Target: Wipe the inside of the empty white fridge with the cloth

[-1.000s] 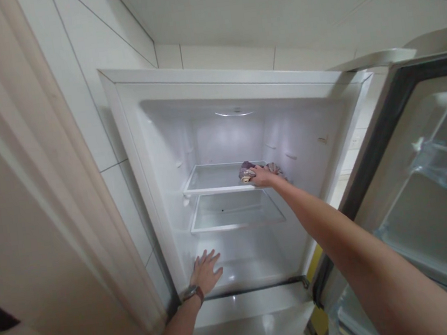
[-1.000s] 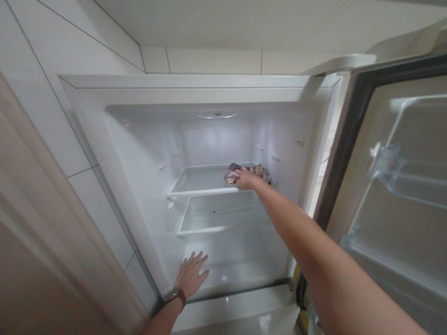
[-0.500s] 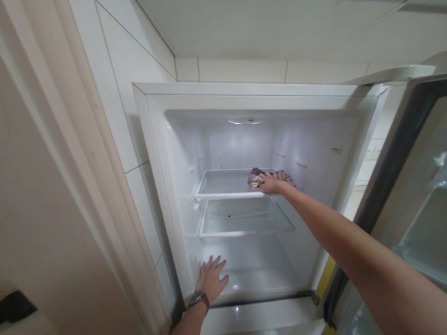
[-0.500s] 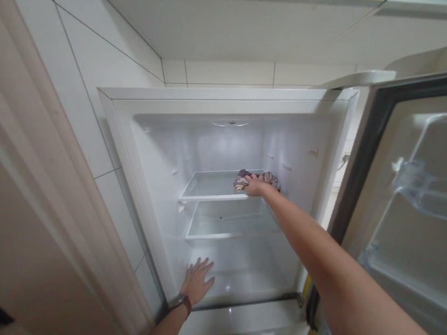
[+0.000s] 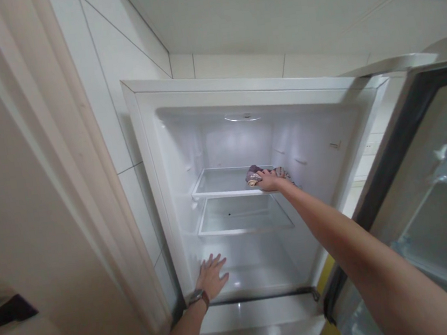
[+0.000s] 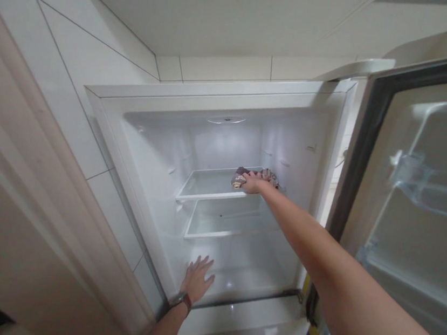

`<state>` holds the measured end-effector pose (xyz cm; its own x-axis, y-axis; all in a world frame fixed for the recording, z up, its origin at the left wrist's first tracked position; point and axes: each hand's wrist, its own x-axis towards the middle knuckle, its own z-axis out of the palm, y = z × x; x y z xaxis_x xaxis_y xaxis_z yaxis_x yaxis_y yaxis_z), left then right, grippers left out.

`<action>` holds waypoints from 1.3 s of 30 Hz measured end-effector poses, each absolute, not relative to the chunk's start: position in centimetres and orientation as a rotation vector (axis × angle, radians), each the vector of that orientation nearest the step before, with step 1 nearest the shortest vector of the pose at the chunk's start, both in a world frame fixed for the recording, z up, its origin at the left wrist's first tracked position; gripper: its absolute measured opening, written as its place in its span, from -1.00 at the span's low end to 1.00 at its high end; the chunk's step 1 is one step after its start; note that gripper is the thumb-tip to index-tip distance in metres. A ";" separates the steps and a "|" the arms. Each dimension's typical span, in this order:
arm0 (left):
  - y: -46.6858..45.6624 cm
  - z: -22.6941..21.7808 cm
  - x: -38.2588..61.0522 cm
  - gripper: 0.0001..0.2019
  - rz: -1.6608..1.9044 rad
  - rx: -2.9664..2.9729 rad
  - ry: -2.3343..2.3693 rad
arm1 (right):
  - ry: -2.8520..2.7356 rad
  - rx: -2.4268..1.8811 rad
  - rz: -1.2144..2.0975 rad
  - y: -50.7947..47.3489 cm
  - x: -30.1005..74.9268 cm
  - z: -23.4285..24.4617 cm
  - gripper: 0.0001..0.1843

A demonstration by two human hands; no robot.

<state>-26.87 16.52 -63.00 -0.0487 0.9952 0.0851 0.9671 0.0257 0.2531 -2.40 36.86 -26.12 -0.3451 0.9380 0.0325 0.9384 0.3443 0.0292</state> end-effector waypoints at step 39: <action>16.4 -62.5 -26.8 -0.39 0.334 2.093 2.163 | -2.540 -1.778 0.077 36.6 -2.5 -25.8 -0.21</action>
